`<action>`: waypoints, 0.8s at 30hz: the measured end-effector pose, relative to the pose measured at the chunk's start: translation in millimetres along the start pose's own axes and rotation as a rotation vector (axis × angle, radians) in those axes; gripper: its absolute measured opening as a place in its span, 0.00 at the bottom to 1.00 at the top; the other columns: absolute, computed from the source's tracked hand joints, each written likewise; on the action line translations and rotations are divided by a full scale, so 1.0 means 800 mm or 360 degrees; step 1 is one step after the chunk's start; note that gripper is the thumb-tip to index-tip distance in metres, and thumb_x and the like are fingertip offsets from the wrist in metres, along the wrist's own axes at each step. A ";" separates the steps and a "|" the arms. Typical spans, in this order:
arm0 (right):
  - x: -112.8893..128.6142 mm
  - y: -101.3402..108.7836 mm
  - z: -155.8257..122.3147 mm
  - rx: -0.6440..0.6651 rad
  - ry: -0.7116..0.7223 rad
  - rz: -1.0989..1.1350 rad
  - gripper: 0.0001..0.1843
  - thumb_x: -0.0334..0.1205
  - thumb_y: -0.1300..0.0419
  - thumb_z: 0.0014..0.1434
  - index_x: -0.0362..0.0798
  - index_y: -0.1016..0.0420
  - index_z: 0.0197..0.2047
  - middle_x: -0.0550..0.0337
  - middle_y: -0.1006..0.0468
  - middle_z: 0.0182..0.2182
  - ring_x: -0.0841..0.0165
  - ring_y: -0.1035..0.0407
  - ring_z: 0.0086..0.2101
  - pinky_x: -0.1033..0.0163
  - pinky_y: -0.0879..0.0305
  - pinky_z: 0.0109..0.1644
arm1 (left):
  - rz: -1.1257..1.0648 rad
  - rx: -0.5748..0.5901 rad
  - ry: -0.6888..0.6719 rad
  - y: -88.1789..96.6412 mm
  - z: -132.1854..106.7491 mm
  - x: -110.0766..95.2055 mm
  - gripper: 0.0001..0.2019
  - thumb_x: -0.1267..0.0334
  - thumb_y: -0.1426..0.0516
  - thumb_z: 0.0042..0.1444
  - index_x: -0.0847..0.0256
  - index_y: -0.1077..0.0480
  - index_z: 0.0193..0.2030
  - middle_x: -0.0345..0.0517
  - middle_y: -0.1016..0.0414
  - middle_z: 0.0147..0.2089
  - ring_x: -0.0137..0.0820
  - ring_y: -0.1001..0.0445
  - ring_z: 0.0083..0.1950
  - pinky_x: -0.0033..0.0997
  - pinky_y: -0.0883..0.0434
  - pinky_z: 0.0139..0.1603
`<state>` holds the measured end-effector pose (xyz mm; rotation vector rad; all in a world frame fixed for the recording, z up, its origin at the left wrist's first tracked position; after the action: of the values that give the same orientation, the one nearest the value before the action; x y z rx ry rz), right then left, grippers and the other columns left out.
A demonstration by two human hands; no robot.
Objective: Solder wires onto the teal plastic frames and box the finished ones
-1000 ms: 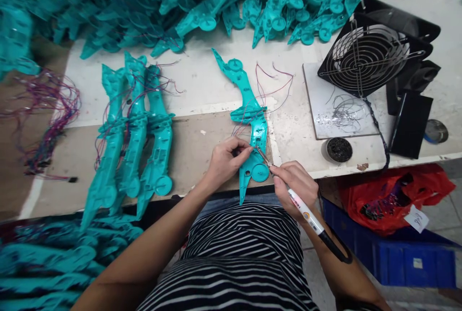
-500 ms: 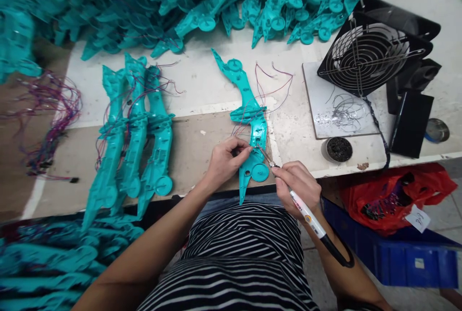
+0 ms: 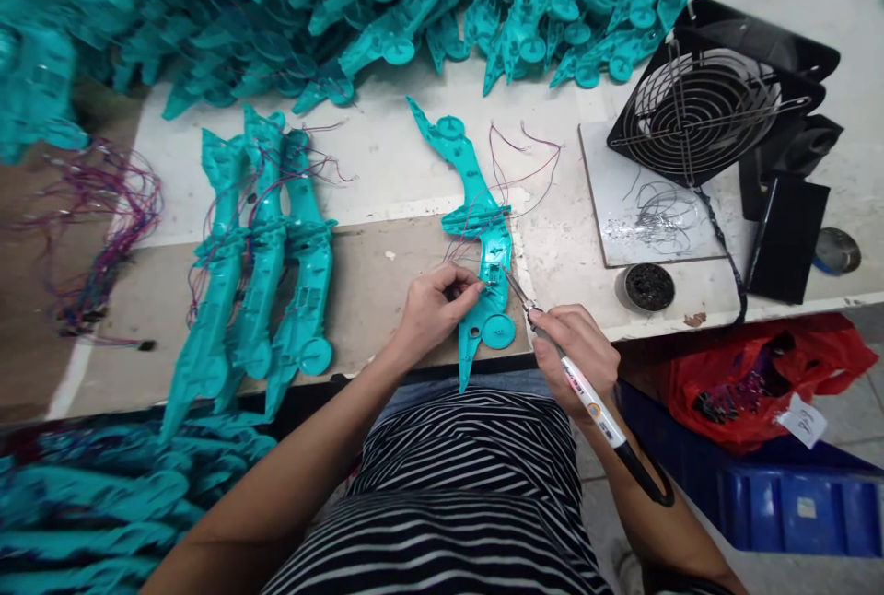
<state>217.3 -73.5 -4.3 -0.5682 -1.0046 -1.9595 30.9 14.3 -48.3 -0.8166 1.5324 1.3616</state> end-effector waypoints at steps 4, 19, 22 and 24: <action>0.004 -0.001 0.002 0.0041 0.0003 0.0024 0.16 0.30 0.42 0.61 0.48 0.21 0.50 0.54 0.21 0.32 0.63 0.26 0.35 0.55 0.28 0.36 | -0.0005 -0.0005 -0.0012 0.000 0.000 -0.001 0.05 0.67 0.40 0.54 0.61 0.27 0.28 0.40 0.28 0.26 0.26 0.32 0.28 0.26 0.33 0.31; -0.037 -0.046 0.020 -0.0063 -0.0410 -0.0214 0.13 0.38 0.38 0.63 0.49 0.24 0.51 0.54 0.17 0.44 0.65 0.21 0.40 0.60 0.23 0.47 | 0.0253 -0.0312 -0.0181 0.019 -0.008 -0.014 0.05 0.62 0.39 0.56 0.60 0.27 0.39 0.48 0.24 0.40 0.33 0.26 0.42 0.35 0.28 0.45; -0.040 -0.070 0.039 -0.0017 -0.0364 -0.0268 0.16 0.37 0.38 0.61 0.50 0.28 0.53 0.53 0.18 0.48 0.65 0.21 0.41 0.60 0.23 0.47 | 0.0440 -0.0602 -0.0136 0.036 0.000 -0.015 0.16 0.58 0.37 0.56 0.61 0.29 0.49 0.54 0.25 0.49 0.40 0.27 0.52 0.44 0.31 0.55; -0.039 -0.081 0.045 -0.0022 -0.0394 -0.0224 0.17 0.36 0.39 0.61 0.51 0.29 0.54 0.54 0.19 0.49 0.65 0.21 0.41 0.60 0.23 0.47 | 0.0439 -0.0498 0.0006 0.032 0.014 -0.010 0.21 0.56 0.37 0.56 0.62 0.31 0.54 0.54 0.23 0.47 0.41 0.25 0.49 0.44 0.29 0.53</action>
<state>180.6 -8.4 -33.3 -0.7805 -1.2126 -2.0556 12.7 29.0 -30.8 -0.8160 1.4959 1.8362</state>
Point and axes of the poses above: each hand's wrist, its own z-axis towards the middle knuckle, its own y-axis out of the back of the hand, x = y × z, the point moved 5 cm from there along z, towards the middle knuckle
